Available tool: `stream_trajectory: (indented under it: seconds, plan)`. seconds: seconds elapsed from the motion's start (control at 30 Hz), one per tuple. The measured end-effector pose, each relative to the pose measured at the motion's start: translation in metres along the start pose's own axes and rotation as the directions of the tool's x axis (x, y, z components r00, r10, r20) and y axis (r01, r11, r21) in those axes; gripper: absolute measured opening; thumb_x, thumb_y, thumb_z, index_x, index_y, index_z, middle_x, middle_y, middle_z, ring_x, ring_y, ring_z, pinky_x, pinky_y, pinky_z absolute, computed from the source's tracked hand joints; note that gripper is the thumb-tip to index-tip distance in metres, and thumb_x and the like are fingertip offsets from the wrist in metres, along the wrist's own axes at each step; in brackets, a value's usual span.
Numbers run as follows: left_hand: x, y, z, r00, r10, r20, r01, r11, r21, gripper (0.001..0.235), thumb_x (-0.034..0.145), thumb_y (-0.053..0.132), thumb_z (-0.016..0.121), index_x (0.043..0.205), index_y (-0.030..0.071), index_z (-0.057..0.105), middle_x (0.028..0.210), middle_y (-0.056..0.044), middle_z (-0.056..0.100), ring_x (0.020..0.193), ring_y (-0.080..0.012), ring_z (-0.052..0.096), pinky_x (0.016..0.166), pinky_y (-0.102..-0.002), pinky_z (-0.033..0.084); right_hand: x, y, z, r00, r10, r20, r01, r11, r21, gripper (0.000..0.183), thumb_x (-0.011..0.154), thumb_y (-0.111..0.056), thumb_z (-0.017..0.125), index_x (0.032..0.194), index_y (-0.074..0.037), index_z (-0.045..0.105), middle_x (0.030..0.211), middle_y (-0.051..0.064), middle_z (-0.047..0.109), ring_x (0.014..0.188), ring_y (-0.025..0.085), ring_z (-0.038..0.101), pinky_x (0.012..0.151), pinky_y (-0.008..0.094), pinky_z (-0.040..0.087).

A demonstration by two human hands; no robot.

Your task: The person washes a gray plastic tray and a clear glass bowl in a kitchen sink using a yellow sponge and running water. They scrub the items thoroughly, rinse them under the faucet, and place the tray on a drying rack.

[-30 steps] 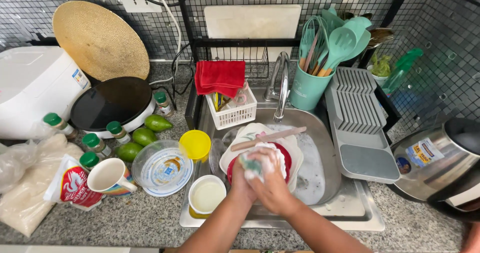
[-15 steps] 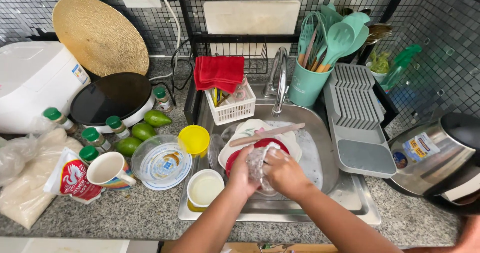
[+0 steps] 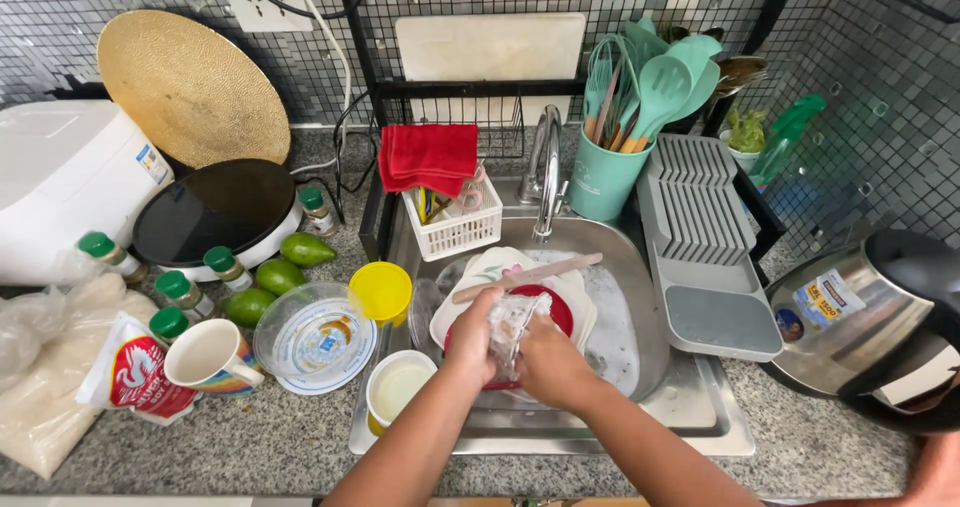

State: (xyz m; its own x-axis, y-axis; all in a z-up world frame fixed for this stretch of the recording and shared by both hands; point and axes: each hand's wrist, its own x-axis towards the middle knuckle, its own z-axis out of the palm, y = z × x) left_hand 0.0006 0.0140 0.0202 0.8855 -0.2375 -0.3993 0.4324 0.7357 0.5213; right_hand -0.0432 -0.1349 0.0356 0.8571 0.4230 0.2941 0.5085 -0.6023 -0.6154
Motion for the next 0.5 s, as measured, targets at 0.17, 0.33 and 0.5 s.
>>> stream_trajectory:
  seconds: [0.17,0.33,0.5]
  plan:
    - [0.018,-0.017,-0.011,0.984,0.176,-0.040,-0.172,0.981,0.095,0.030,0.092,0.022,0.069,0.111,-0.001,0.069,0.095,-0.012,0.074,0.082,-0.0254,0.071,0.074,-0.041,0.058,0.002,0.033,0.000,0.933,0.185,0.308,-0.359,0.519,0.775,0.054,0.075,-0.006,0.070,0.128,-0.009,0.062,0.120,0.012,0.070,0.112,0.030,0.066,0.099,0.044,0.052]
    - [-0.005,-0.014,0.014,0.850,0.525,0.053,-0.486,0.741,0.463,0.035,0.090,0.019,0.078,0.115,-0.004,0.069,0.106,-0.013,0.070,0.094,-0.0229,0.067,0.083,-0.037,0.055,0.006,0.049,0.018,0.898,0.195,0.394,-0.334,-0.281,0.900,0.044,0.096,-0.025,0.069,0.130,0.002,0.061,0.117,0.019,0.070,0.106,0.034,0.068,0.098,0.049,0.052]
    - [-0.004,-0.004,0.003,0.986,0.120,0.118,-0.132,0.986,0.101,0.048,0.100,0.040,0.049,0.131,0.008,0.066,0.130,-0.007,0.069,0.117,-0.0211,0.067,0.102,-0.037,0.052,0.013,0.016,-0.011,0.923,0.235,0.303,-0.188,-0.413,0.891,0.054,0.093,-0.037,0.063,0.135,-0.004,0.058,0.129,0.016,0.068,0.115,0.032,0.068,0.101,0.049,0.054]
